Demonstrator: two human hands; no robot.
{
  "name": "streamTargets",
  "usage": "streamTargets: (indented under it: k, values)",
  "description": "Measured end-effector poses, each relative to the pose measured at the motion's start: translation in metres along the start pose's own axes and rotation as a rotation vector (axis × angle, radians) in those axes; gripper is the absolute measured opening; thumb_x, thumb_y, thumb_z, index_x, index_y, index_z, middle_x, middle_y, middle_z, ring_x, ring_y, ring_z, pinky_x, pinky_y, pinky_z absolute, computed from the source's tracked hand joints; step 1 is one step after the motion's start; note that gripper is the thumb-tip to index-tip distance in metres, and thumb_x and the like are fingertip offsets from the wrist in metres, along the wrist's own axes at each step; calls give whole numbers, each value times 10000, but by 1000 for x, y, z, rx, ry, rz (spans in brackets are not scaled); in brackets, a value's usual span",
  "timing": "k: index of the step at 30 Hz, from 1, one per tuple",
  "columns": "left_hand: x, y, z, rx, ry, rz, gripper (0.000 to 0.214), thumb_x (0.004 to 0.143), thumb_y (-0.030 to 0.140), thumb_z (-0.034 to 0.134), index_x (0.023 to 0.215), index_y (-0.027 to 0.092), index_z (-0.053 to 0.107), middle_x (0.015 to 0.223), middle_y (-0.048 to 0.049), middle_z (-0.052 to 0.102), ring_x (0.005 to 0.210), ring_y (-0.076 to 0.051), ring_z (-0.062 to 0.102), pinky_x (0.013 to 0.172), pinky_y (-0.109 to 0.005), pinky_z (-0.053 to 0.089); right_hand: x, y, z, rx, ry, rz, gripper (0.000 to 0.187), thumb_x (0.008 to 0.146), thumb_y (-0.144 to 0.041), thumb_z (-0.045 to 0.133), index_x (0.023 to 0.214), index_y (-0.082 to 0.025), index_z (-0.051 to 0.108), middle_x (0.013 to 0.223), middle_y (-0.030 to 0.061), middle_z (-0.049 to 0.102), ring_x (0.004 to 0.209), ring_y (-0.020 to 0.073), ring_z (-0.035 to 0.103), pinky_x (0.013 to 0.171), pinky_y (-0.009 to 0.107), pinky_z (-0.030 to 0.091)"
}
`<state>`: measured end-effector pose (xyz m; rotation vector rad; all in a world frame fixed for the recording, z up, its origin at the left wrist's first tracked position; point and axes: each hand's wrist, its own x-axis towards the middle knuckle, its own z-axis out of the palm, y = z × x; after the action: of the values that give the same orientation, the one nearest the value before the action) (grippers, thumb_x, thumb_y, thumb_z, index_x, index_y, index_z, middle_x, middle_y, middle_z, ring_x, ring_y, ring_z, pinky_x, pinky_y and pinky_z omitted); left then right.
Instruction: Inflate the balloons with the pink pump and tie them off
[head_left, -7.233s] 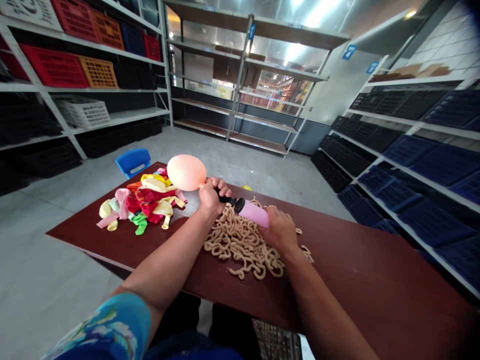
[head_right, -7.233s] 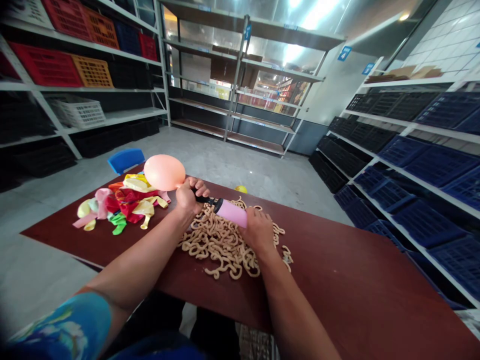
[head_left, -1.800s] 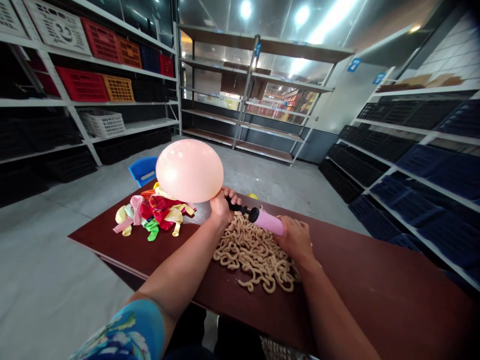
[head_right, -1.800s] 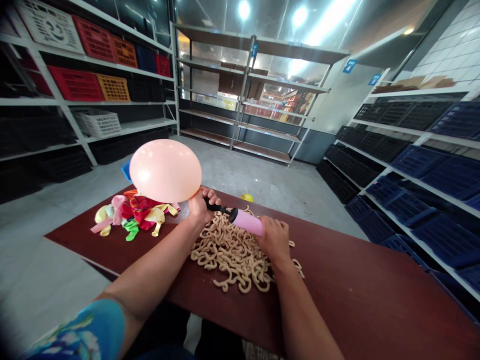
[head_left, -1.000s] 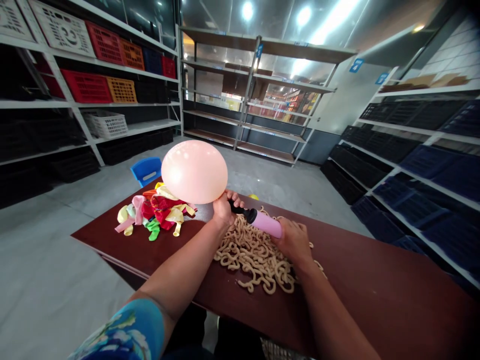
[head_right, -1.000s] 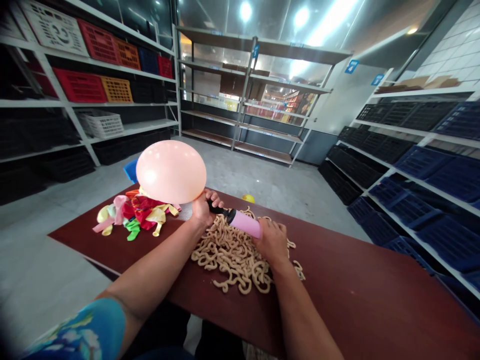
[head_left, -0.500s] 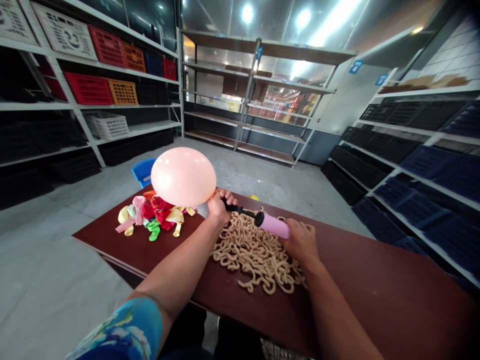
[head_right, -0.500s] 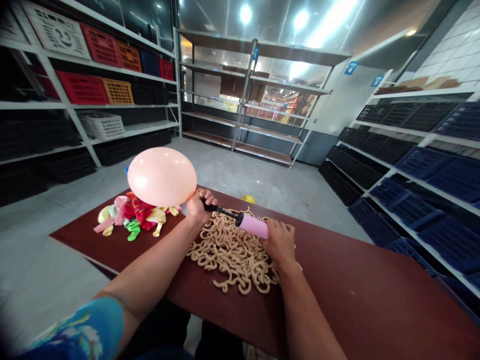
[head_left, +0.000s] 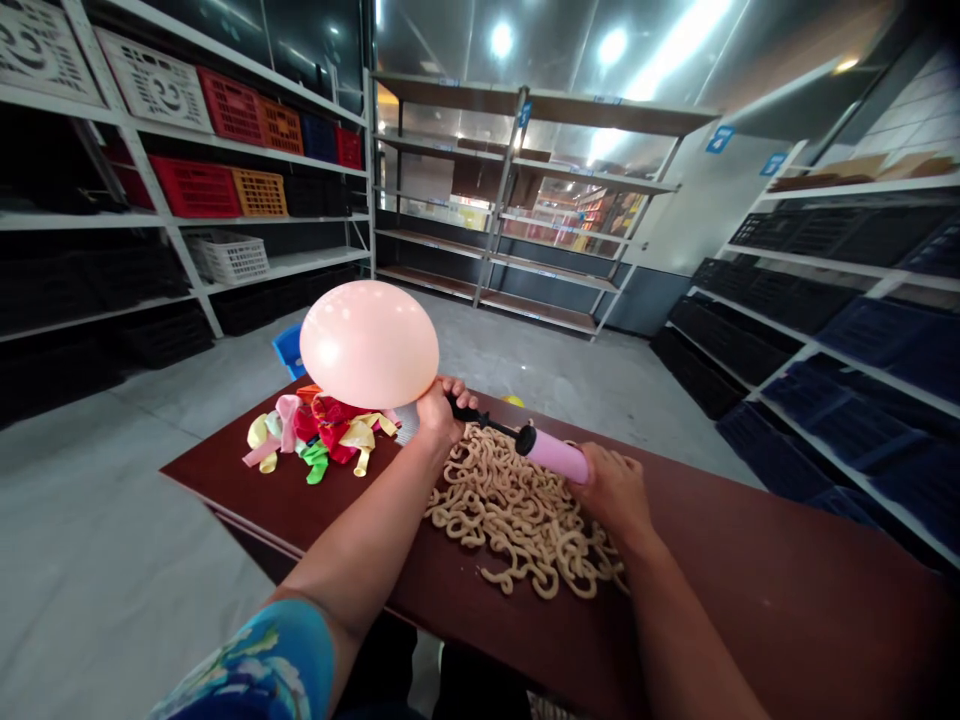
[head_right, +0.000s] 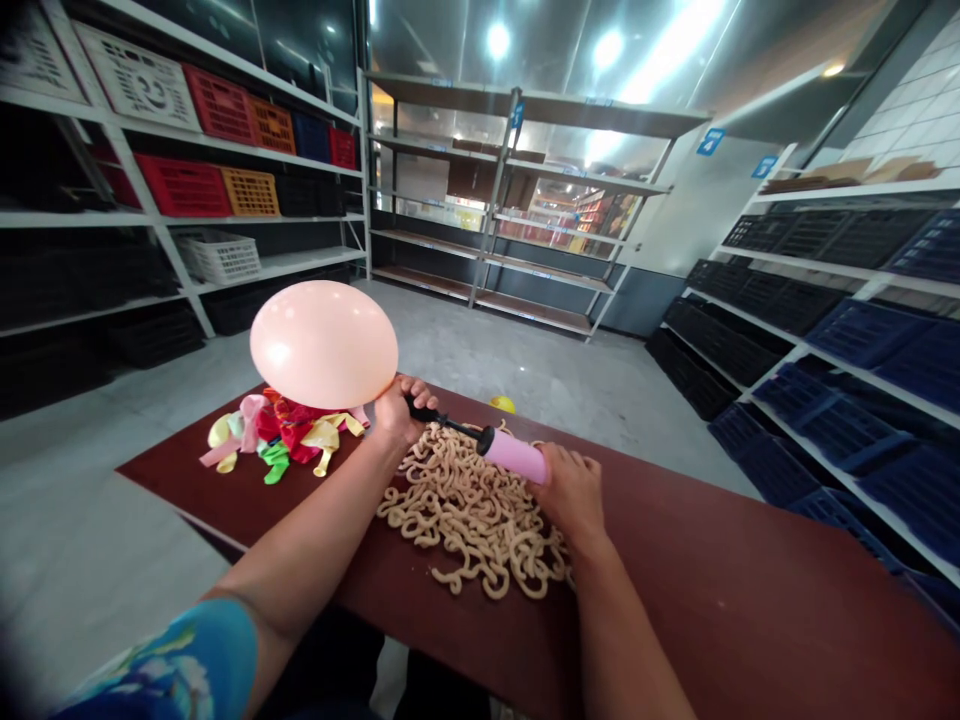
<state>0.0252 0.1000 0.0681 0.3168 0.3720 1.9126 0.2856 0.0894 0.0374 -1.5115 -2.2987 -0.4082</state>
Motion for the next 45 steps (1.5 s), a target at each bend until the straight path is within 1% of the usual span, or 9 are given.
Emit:
streamTargets:
  k: [3, 6, 15, 18, 21, 28, 31, 41, 45]
  values:
    - [8, 15, -6, -2, 34, 37, 176, 693, 92, 401, 624, 191, 272, 526, 51, 282, 382, -69, 293, 437, -227, 279, 0, 12, 1, -21, -22, 41, 243, 707, -287, 563, 942, -234, 543, 887, 14, 633, 835, 190, 541, 761, 334, 243]
    - [9, 17, -8, -12, 60, 54, 172, 709, 100, 398, 629, 189, 274, 530, 53, 276, 383, -66, 283, 438, -222, 271, 0, 13, 4, -50, -29, 61, 201, 710, -302, 556, 893, -222, 534, 876, 18, 631, 830, 203, 540, 754, 344, 238]
    - [-17, -27, 1, -29, -24, -68, 188, 667, 71, 403, 606, 186, 268, 535, 42, 295, 387, -71, 290, 434, -241, 275, -3, -19, 6, -11, 27, -67, 300, 714, -247, 548, 1004, -183, 509, 931, 70, 631, 879, 214, 532, 803, 326, 246]
    - [-19, -33, 2, -3, -58, -85, 187, 669, 80, 418, 607, 186, 277, 544, 39, 314, 393, -75, 308, 443, -253, 298, -2, -22, 6, 19, 40, -98, 304, 724, -256, 542, 1015, -174, 512, 944, 83, 632, 876, 213, 534, 800, 322, 255]
    - [-15, -26, 2, 4, -56, -76, 186, 685, 99, 428, 610, 189, 284, 540, 41, 310, 397, -80, 319, 448, -257, 310, -1, -16, 5, 30, 24, -90, 316, 719, -261, 543, 1026, -189, 517, 968, 71, 634, 876, 208, 541, 807, 328, 255]
    - [3, 13, -3, -23, 32, 2, 185, 710, 81, 390, 619, 190, 272, 537, 49, 282, 383, -71, 281, 438, -238, 287, 0, 16, 7, -5, -21, 6, 261, 693, -305, 553, 947, -243, 552, 894, 23, 639, 832, 200, 543, 761, 340, 246]
    - [7, 18, -7, -32, 53, 39, 180, 719, 77, 379, 621, 188, 278, 537, 47, 283, 381, -69, 275, 431, -230, 268, 0, 16, 6, -14, -15, 18, 243, 693, -310, 547, 923, -231, 541, 867, 20, 638, 824, 202, 541, 769, 345, 238]
    - [-18, -28, 1, -35, -20, -77, 187, 678, 68, 406, 614, 185, 274, 543, 44, 282, 394, -67, 296, 445, -234, 290, -3, -19, 3, -10, 10, -71, 349, 692, -283, 586, 1018, -178, 519, 929, 72, 631, 869, 213, 533, 795, 330, 254]
    - [-20, -33, 2, -9, -25, -94, 183, 682, 80, 419, 615, 186, 285, 546, 43, 295, 399, -71, 310, 456, -245, 315, -3, -20, 4, 17, 22, -105, 304, 727, -304, 556, 1005, -187, 526, 928, 64, 637, 863, 208, 542, 782, 320, 261]
